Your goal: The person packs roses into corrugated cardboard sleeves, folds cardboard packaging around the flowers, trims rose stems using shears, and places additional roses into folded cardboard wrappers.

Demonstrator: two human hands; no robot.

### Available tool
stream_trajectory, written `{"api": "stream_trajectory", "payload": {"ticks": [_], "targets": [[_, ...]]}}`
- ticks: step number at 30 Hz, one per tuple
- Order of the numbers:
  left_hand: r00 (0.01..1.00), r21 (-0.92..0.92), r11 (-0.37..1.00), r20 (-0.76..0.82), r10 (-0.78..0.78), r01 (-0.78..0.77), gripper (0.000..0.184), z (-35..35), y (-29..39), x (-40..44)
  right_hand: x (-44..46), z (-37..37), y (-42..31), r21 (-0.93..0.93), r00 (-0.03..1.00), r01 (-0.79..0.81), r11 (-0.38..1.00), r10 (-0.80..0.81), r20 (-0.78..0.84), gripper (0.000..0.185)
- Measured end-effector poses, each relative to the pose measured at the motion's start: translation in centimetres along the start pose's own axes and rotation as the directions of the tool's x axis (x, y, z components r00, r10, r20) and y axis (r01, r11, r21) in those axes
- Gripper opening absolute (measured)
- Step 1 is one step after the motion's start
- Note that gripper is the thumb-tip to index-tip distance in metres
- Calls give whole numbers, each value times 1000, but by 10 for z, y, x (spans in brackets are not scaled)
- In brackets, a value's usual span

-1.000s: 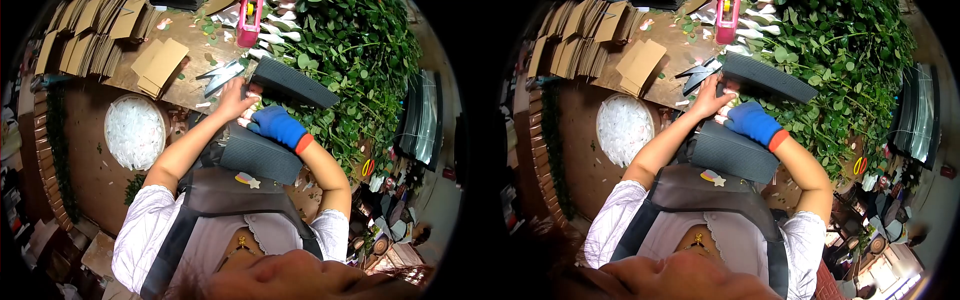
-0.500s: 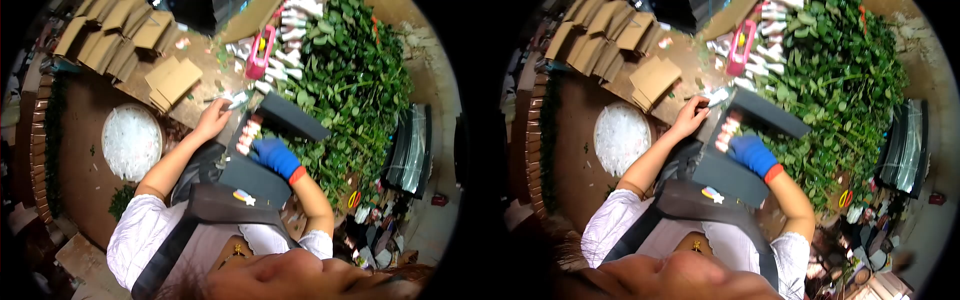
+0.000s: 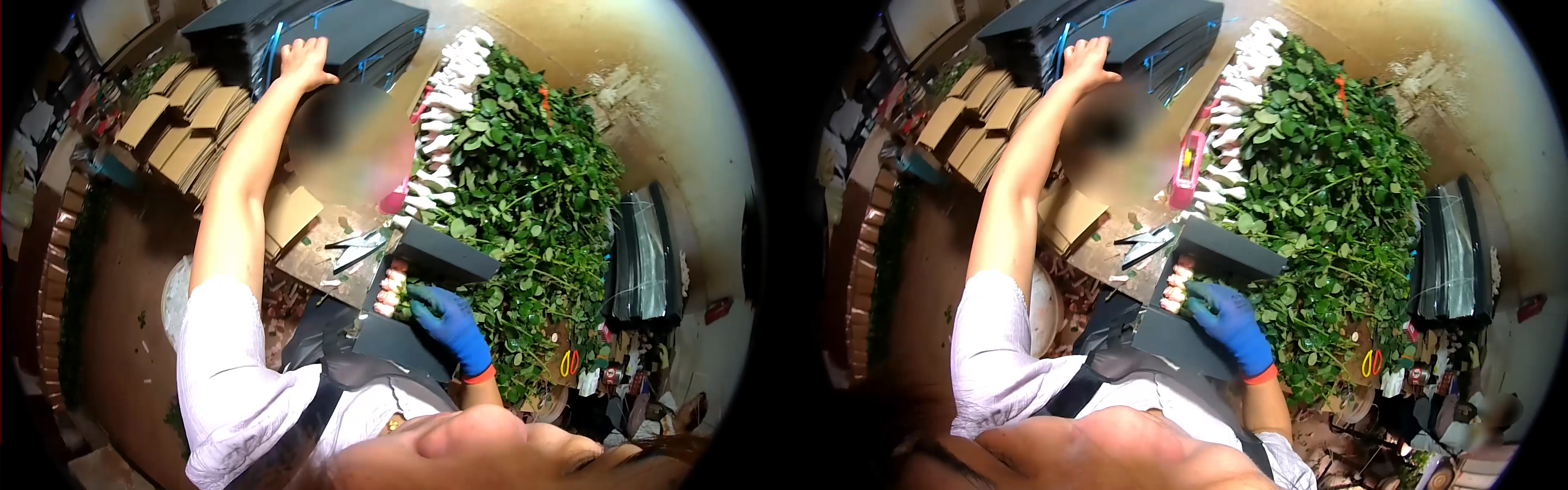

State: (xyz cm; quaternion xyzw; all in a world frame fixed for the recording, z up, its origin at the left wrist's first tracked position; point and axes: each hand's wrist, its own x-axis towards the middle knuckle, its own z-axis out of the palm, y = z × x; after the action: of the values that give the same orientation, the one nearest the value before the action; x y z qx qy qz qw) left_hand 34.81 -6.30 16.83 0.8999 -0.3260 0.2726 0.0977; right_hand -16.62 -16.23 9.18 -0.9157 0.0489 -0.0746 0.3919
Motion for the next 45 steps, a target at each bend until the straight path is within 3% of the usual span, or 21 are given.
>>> {"api": "stream_trajectory", "payload": {"ticks": [3, 5, 7, 9, 10, 11, 13, 14, 17, 19, 21, 22, 24, 25, 29, 32, 35, 38, 40, 41, 45], "targets": [[978, -151, 972, 77, 193, -180, 26, -18, 12, 9, -7, -4, 2, 72, 999, -28, 997, 31, -42, 32], [892, -421, 805, -358, 275, -418, 20, -42, 44, -19, -4, -14, -4, 198, 993, -107, 974, 113, -19, 32], [759, -75, 823, -440, 480, -563, 16, -92, 87, -71, 3, -15, 1, 420, 988, -101, 902, 141, -67, 42], [727, -306, 673, -435, 531, -674, 18, -110, 131, -137, 23, -27, -5, 775, 965, -180, 606, 262, 20, 52], [569, -265, 569, -681, 461, -778, 22, -126, 145, -172, 32, -34, -3, 904, 947, -222, 365, 300, 112, 56], [600, -337, 533, -654, 461, -776, 25, -126, 158, -209, 29, -35, 7, 960, 988, -112, 258, 130, 80, 60], [645, -440, 475, -444, 622, -762, 24, -123, 176, -265, 29, -42, 1, 811, 930, -230, 538, 367, 20, 46], [706, -579, 427, -438, 556, -695, 25, -119, 181, -278, 20, -45, 18, 612, 869, -396, 684, 494, 10, 40], [945, -717, 617, -255, 204, -326, 37, -85, 160, -298, -17, -21, 66, 603, 829, -297, 740, 514, -222, 19], [914, -880, 275, 405, 7, 388, 44, -63, 160, -314, -47, -25, 87, 635, 801, -451, 628, 599, -23, 21], [945, -711, 689, 112, 308, -141, 35, 43, 153, -379, -67, -15, 101, 642, 718, -546, 539, 696, 26, 26], [819, -863, 256, 498, 286, 436, 34, 8, 159, -365, -72, -17, 103, 469, 693, -660, 587, 717, 78, 28], [723, -790, 439, 591, 358, 428, 33, 9, 166, -362, -69, -35, 99, 72, 637, -769, 635, 754, 157, 33], [670, -749, 524, 633, 387, 405, 34, 12, 167, -361, -49, -51, 67, -464, 559, -700, 543, 821, 117, 34], [559, -698, 581, 703, 440, 419, 34, 19, 160, -360, -30, -50, 52, -94, 808, -529, 844, 534, 249, 27], [146, -475, 701, 867, 477, 531, 33, 10, 160, -333, -18, 9, 92, 18, 972, -63, 998, 57, 229, 29], [660, -679, 724, 490, 570, -121, 27, 4, 156, -344, -8, 31, 103, -247, 867, -121, 961, 224, 445, 29], [305, -706, 655, 583, 753, -268, 29, -22, 191, -303, -10, 33, 104, -230, 896, -90, 969, 179, 407, 28], [491, -732, 213, -187, 851, -647, 32, 2, 200, -316, -17, 41, 116, -244, 894, -97, 965, 192, 405, 30], [421, -594, 230, -204, 884, -771, 49, 18, 209, -323, -20, 44, 122, -255, 893, -98, 962, 198, 404, 31], [545, -764, 440, 140, 827, -472, 79, 64, 217, -370, -21, 25, 117, 28, 877, -184, 982, 151, 456, 42]]}}
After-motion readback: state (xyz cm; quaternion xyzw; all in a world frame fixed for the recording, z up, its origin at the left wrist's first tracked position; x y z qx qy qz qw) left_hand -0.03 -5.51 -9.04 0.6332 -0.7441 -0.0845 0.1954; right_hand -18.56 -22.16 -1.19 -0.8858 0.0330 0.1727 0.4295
